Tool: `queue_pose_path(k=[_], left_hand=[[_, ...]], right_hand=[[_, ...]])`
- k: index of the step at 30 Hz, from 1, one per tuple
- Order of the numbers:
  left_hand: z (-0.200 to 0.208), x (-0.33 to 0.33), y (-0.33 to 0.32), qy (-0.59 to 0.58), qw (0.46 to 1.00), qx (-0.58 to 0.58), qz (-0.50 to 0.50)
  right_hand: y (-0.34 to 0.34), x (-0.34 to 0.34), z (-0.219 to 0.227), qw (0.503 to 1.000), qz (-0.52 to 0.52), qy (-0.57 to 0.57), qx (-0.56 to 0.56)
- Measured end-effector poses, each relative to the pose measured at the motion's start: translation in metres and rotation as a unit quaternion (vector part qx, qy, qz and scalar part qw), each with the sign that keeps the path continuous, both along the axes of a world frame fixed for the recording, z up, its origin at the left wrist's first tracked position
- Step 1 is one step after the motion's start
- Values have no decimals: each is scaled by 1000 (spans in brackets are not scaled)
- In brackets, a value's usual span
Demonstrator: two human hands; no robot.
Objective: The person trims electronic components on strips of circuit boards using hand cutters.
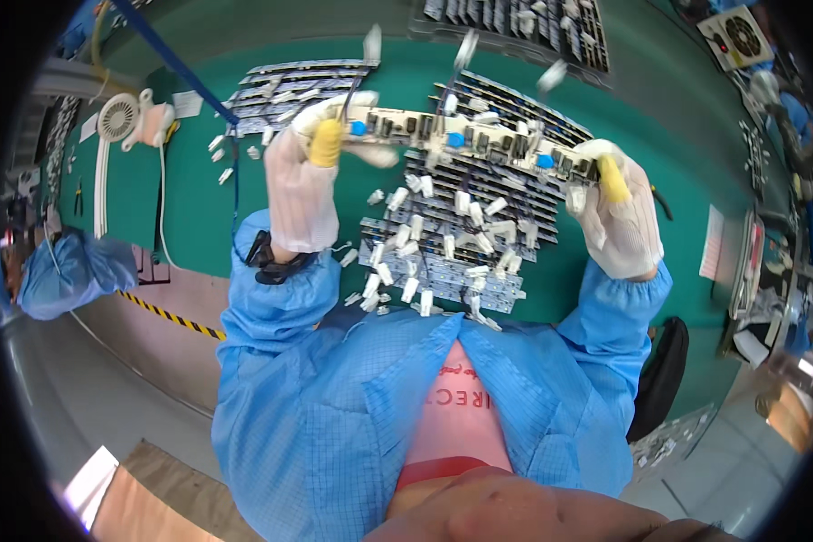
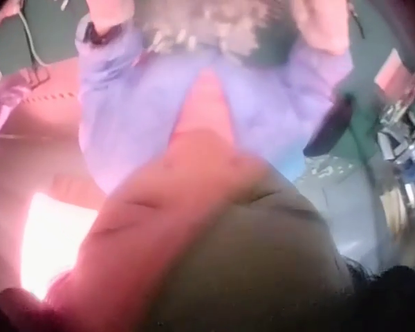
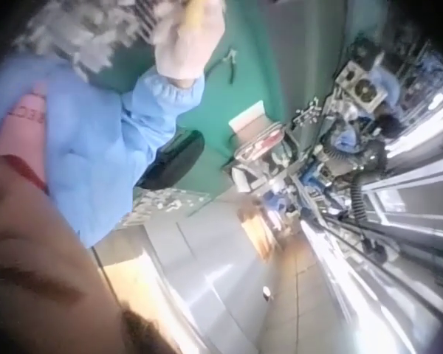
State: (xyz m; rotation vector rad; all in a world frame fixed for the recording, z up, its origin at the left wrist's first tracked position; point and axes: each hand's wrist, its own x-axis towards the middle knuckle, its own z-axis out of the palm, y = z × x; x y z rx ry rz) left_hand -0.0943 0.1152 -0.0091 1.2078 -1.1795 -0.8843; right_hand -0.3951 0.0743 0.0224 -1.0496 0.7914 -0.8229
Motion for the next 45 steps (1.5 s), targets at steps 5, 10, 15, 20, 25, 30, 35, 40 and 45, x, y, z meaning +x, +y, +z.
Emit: queue_pose_path(k=[5,10,15,20,25,30,35,40,45], left_hand=[[14,4,-5,62,997,30,-40],[31,82,-70,-125,986,-69,89],[-33,198,-118,-473,877,53,66],[-23,184,-115,-312,942,14,-126],[-24,168,-67,-543,819,39,-182],[-43,170,-118,-256,962,84,50],[-71,198,-260,-466,828,150,271],[-107,291,-324,-463,814,100,336],[-53,129,-275,-390,848,-70,353]], right_hand=[[0,12,11,998,-29,16,-62],[-8,11,9,984,-84,93,-126],[-12,9,2,989,-76,62,-113],[-17,2,-4,988,-102,64,-93],[-24,-4,-8,986,-136,18,-91],[-24,-9,-7,988,-140,18,-70],[-27,-7,-10,983,-152,-7,-101],[-28,3,6,986,-118,47,-104],[-67,-25,-23,908,-199,305,-208]])
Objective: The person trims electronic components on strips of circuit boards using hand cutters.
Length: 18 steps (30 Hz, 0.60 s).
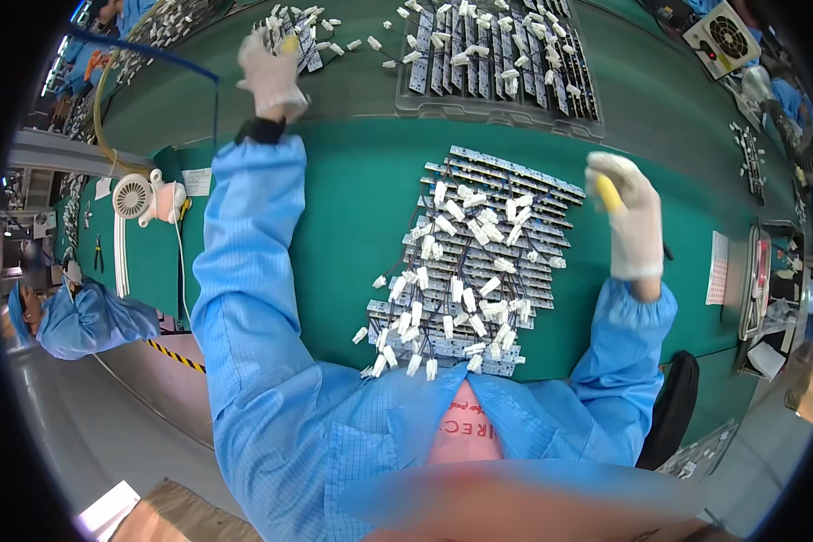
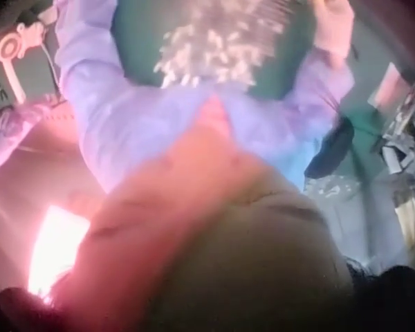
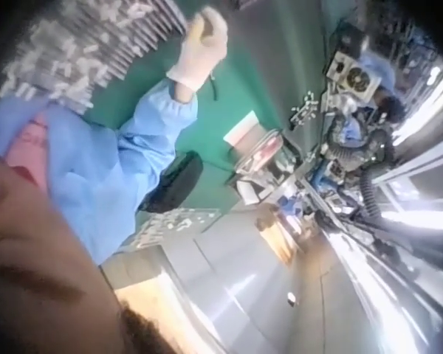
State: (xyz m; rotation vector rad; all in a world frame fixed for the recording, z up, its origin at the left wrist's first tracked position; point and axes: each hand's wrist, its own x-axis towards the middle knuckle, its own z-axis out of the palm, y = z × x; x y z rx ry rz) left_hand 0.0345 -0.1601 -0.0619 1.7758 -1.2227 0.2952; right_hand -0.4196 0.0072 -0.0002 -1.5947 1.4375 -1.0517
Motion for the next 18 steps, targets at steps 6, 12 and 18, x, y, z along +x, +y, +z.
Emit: queue_pose_path(k=[6,12,18], left_hand=[[35,-102,166,138,887,168,-408],[47,-122,245,545,613,158,-550],[74,-131,277,483,710,221,-463]], right_hand=[[-38,-10,-58,923,100,306,-211],[23,33,12,960,47,79,-265],[71,45,28,879,146,182,-415]])
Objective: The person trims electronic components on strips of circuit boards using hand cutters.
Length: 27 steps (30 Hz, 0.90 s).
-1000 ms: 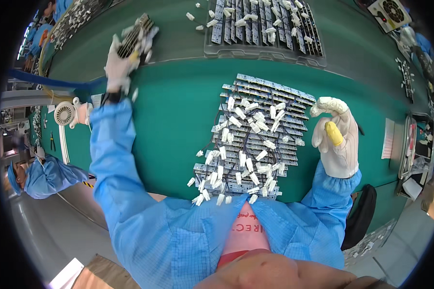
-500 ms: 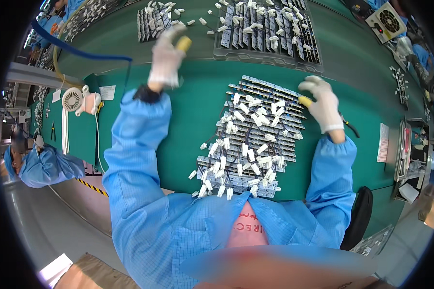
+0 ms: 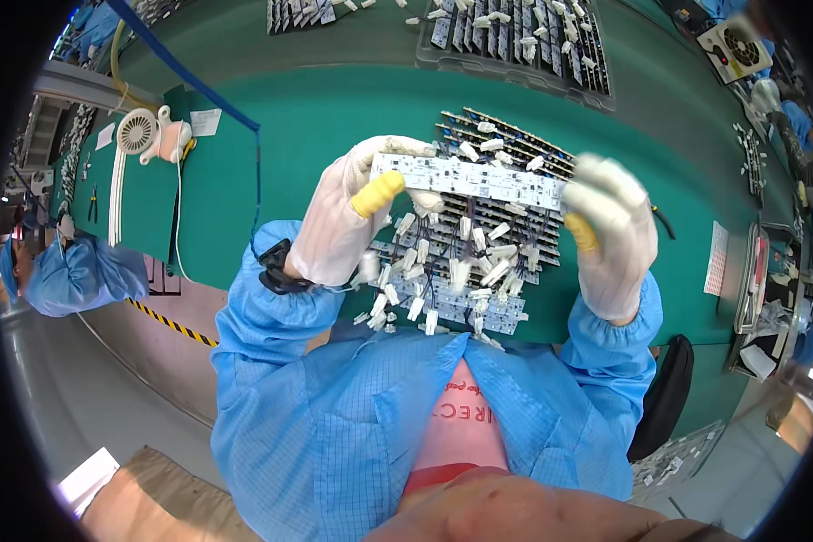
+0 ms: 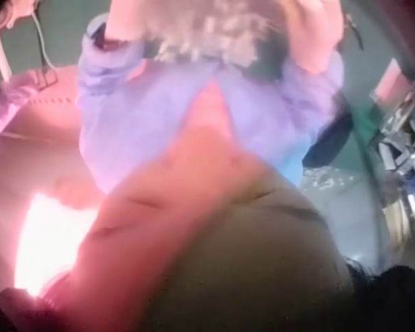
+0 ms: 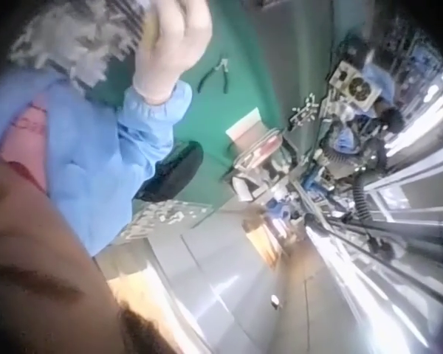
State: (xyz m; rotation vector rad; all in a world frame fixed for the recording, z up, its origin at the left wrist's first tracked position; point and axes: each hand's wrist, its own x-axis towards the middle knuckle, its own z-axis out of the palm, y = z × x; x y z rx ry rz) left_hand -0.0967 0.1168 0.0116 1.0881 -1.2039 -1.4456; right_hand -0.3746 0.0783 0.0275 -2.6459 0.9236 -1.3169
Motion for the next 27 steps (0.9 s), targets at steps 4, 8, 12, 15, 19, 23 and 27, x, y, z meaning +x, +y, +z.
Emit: queue_pose_path(k=[4,8,12,15,19,23,27], left_hand=[[-4,-17,9,127,991,-37,9],[-4,-13,16,-129,983,-124,30],[-7,-11,20,-59,990,-121,46],[-4,-6,22,-166,979,-112,50],[-3,-5,23,-132,976,-169,45],[-9,-11,21,-77,967,-215,115],[-6,-4,20,-111,970,-178,123]], right_hand=[[5,-7,-11,917,-8,-207,342],[17,-17,7,805,-44,-248,538],[12,-32,9,797,-2,-250,550],[14,-34,2,794,31,-277,541],[14,-31,1,779,66,-325,532],[16,-33,8,775,60,-318,543],[16,-30,9,780,63,-314,538]])
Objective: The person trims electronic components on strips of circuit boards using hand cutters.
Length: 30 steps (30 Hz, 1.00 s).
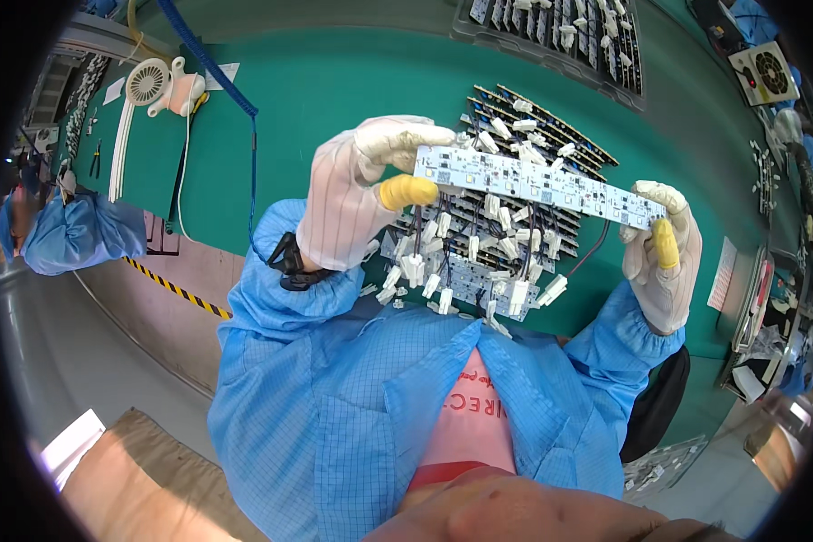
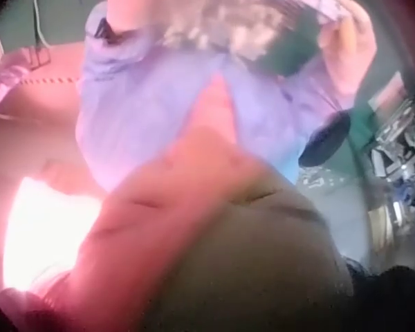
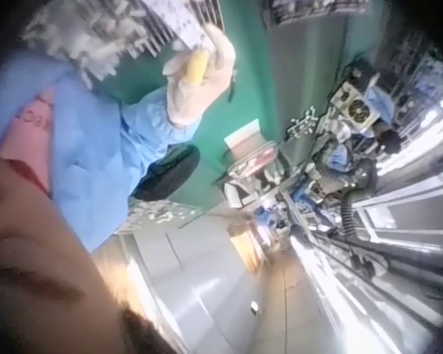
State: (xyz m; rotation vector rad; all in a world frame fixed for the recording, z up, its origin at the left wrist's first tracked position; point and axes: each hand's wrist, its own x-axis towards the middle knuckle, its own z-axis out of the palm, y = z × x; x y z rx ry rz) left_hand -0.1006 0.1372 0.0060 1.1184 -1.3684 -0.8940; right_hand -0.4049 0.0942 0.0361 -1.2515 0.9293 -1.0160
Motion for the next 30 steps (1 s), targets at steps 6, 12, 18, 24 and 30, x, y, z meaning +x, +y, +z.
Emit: queue_pose_path(k=[6,12,18,24,30], left_hand=[[2,5,-3,52,998,24,-21],[-10,16,-13,-27,990,-133,-31],[-5,9,-12,13,995,-102,-9],[-12,10,-11,10,993,-112,26],[-9,11,-12,21,997,-26,65]], right_hand=[[2,5,8,1000,-4,9,21],[4,0,8,1000,1,14,21],[5,3,16,999,16,17,39],[7,4,18,997,37,61,26],[6,8,15,997,66,12,-22]])
